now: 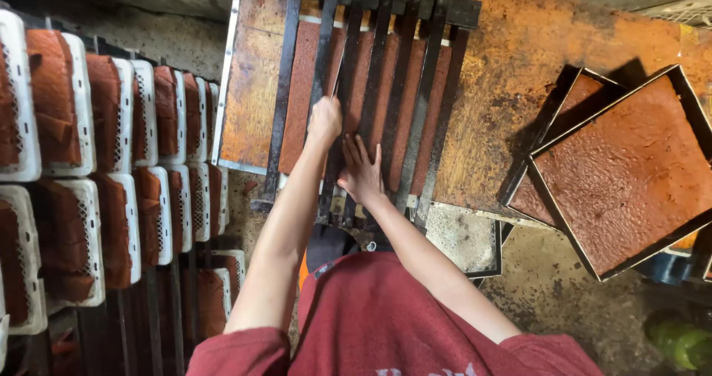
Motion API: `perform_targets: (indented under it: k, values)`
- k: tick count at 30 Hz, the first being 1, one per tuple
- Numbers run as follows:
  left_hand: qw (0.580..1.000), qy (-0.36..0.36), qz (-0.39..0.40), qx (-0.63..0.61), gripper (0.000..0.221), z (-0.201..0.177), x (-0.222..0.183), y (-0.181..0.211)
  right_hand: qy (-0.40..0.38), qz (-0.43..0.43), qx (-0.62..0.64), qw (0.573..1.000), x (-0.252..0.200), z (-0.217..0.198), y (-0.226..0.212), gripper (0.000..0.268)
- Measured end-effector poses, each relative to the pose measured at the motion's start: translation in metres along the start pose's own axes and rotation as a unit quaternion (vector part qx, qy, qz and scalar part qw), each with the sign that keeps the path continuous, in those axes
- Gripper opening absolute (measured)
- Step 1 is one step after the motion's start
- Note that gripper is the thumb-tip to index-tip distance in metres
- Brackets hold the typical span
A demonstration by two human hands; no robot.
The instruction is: Cutting a large sheet of cake into smaller squares using a knife and a metal cutting guide.
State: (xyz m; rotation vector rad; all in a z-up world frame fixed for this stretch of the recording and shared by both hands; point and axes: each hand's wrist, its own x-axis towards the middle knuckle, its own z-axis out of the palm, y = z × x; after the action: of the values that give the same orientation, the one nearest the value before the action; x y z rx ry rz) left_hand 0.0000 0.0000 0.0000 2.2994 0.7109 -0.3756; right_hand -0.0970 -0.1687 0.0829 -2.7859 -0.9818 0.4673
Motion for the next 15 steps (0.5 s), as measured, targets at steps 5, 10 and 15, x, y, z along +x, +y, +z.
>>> perform_targets:
  k: [5,10,15]
  values:
    - [0.997,-0.063,-0.037,0.018,0.047,-0.035,-0.152,-0.007,0.023,0.006,0.024,0.999,-0.005,-0.006,-0.005,0.094]
    - [0.974,-0.103,-0.197,-0.033,0.058,-0.037,-0.262,-0.035,0.014,0.001,0.042,0.999,-0.006,-0.008,-0.007,0.099]
    - [0.958,-0.134,-0.255,-0.009,0.054,-0.033,-0.288,-0.055,0.006,0.008,0.027,1.000,-0.006,-0.010,-0.009,0.098]
